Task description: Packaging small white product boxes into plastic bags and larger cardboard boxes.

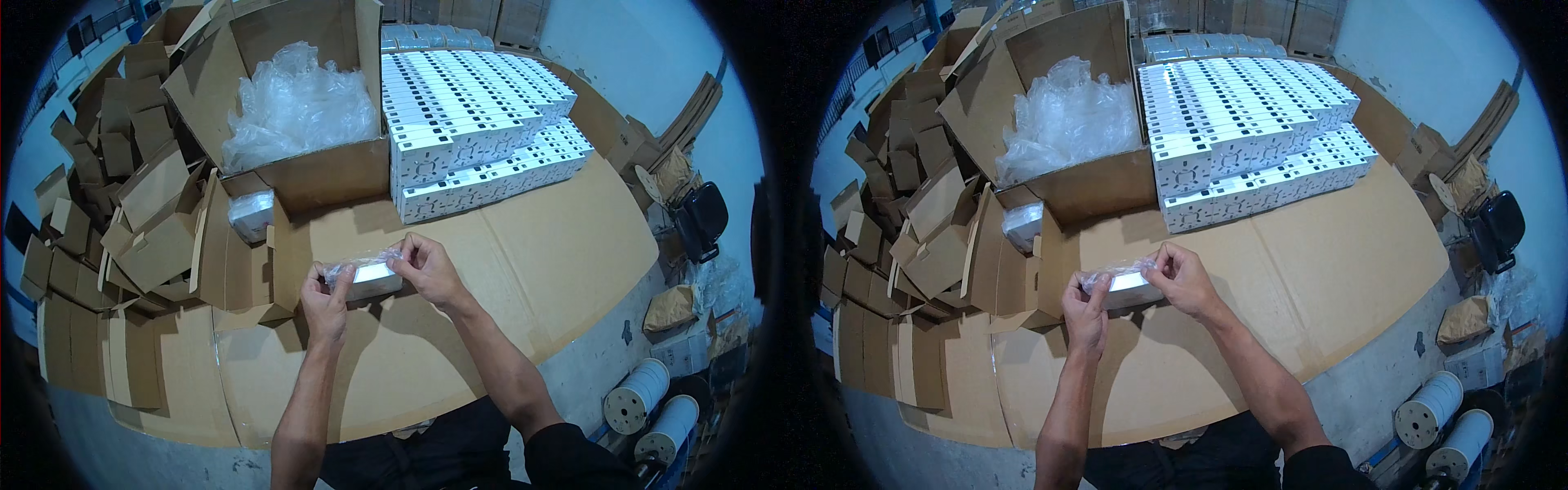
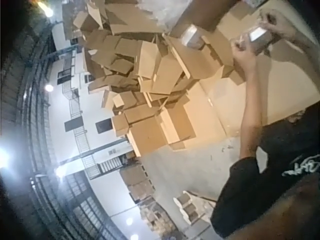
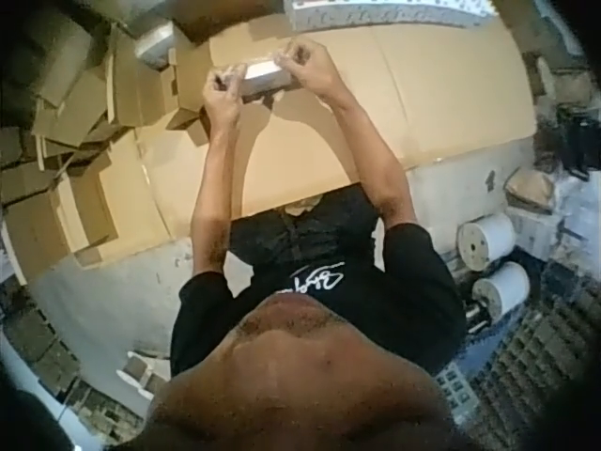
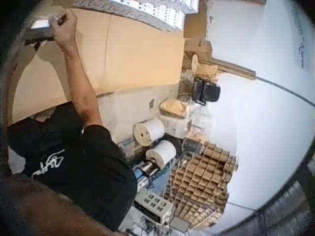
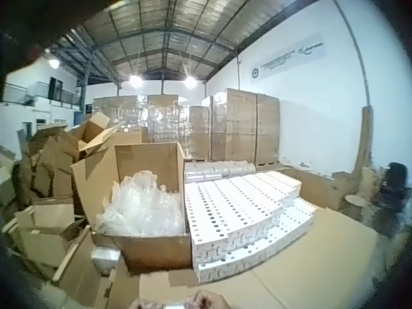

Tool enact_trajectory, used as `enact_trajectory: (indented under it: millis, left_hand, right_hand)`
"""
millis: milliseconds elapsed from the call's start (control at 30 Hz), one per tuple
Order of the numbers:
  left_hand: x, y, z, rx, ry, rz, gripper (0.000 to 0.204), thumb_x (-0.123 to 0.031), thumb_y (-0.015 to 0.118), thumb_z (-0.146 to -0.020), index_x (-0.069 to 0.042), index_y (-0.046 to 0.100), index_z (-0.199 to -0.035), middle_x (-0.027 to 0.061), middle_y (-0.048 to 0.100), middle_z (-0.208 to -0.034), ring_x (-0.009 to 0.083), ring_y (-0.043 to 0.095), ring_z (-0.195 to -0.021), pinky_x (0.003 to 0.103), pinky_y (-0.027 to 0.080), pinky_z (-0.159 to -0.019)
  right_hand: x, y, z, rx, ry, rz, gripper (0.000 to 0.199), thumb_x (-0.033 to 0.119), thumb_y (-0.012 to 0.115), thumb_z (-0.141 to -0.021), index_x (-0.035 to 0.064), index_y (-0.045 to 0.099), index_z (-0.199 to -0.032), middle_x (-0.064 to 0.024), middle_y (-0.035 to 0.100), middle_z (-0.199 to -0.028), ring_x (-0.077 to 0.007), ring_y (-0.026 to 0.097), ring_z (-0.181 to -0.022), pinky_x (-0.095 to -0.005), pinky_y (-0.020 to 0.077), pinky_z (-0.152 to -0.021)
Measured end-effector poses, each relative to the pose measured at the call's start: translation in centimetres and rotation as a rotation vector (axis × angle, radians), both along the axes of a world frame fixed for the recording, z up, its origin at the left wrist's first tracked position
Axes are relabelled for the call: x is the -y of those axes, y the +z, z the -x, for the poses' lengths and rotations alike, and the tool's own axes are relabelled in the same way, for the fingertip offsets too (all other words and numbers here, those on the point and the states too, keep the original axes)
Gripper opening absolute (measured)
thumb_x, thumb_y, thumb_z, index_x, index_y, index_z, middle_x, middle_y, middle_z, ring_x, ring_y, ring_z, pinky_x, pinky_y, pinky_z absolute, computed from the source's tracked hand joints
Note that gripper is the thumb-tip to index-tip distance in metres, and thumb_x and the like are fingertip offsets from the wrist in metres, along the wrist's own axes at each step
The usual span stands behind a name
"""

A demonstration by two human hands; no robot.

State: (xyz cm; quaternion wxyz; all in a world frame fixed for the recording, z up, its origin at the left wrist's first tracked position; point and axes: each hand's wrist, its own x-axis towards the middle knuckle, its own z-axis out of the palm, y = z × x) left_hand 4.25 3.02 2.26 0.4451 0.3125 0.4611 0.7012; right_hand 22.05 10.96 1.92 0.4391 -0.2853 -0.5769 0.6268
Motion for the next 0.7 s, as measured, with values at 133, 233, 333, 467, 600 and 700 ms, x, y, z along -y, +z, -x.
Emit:
enact_trajectory:
  millis: [133,233,333,467,600,700]
  left_hand:
    - [0.0,-0.8,0.4,0.007,0.033,-0.028,0.027,-0.017,0.078,-0.093,-0.009,0.053,-0.086,-0.0001,0.063,-0.085,0.0049,0.056,-0.078,0.022,0.047,-0.07]
    - [-0.2,-0.7,0.3,0.007,0.026,-0.031,0.026,-0.015,0.078,-0.094,-0.009,0.053,-0.087,-0.0002,0.063,-0.086,0.0045,0.055,-0.078,0.022,0.045,-0.069]
    - [-0.4,-0.8,-0.1,0.004,0.021,-0.024,0.025,-0.015,0.077,-0.094,-0.009,0.053,-0.087,-0.0007,0.063,-0.086,0.004,0.053,-0.077,0.022,0.044,-0.068]
    - [-0.2,-0.9,0.4,0.03,0.011,0.009,0.025,-0.015,0.076,-0.095,-0.009,0.053,-0.087,-0.0017,0.061,-0.085,0.0035,0.053,-0.078,0.022,0.043,-0.069]
    - [-0.1,-1.4,0.9,0.135,0.034,-0.021,0.021,-0.015,0.074,-0.096,-0.008,0.054,-0.091,-0.0019,0.06,-0.086,0.0036,0.053,-0.081,0.022,0.043,-0.071]
    - [0.0,0.1,-0.3,-0.052,0.202,-0.094,0.02,-0.013,0.074,-0.095,-0.005,0.055,-0.095,0.0019,0.06,-0.089,0.0076,0.055,-0.086,0.027,0.047,-0.078]
  right_hand:
    - [1.0,2.7,0.9,-0.137,-0.058,0.041,0.012,0.003,0.072,-0.092,0.0004,0.062,-0.099,-0.0095,0.065,-0.104,-0.0151,0.063,-0.101,-0.0284,0.0525,-0.085]
    - [0.3,3.8,-1.1,-0.136,0.071,-0.082,0.02,0.002,0.071,-0.091,-0.0001,0.068,-0.11,-0.0122,0.063,-0.12,-0.0164,0.061,-0.11,-0.0284,0.052,-0.087]
    - [-0.5,3.3,-2.4,0.107,0.223,-0.341,0.024,0.004,0.073,-0.089,0.0043,0.076,-0.113,-0.0116,0.065,-0.127,-0.0159,0.062,-0.111,-0.0281,0.053,-0.083]
    - [0.1,3.5,-1.8,0.29,0.193,0.02,0.028,0.002,0.076,-0.087,-0.0008,0.074,-0.114,-0.0106,0.071,-0.115,-0.0189,0.065,-0.108,-0.0335,0.0556,-0.092]
    - [0.2,3.4,-1.6,0.262,0.148,0.061,0.028,-0.001,0.074,-0.088,-0.0016,0.073,-0.116,-0.0103,0.072,-0.111,-0.0139,0.067,-0.099,-0.0271,0.0598,-0.08]
    - [0.3,3.7,-1.5,0.257,0.144,0.105,0.03,0.0,0.076,-0.088,-0.002,0.072,-0.117,-0.0092,0.072,-0.11,-0.0132,0.066,-0.096,-0.0276,0.0595,-0.081]
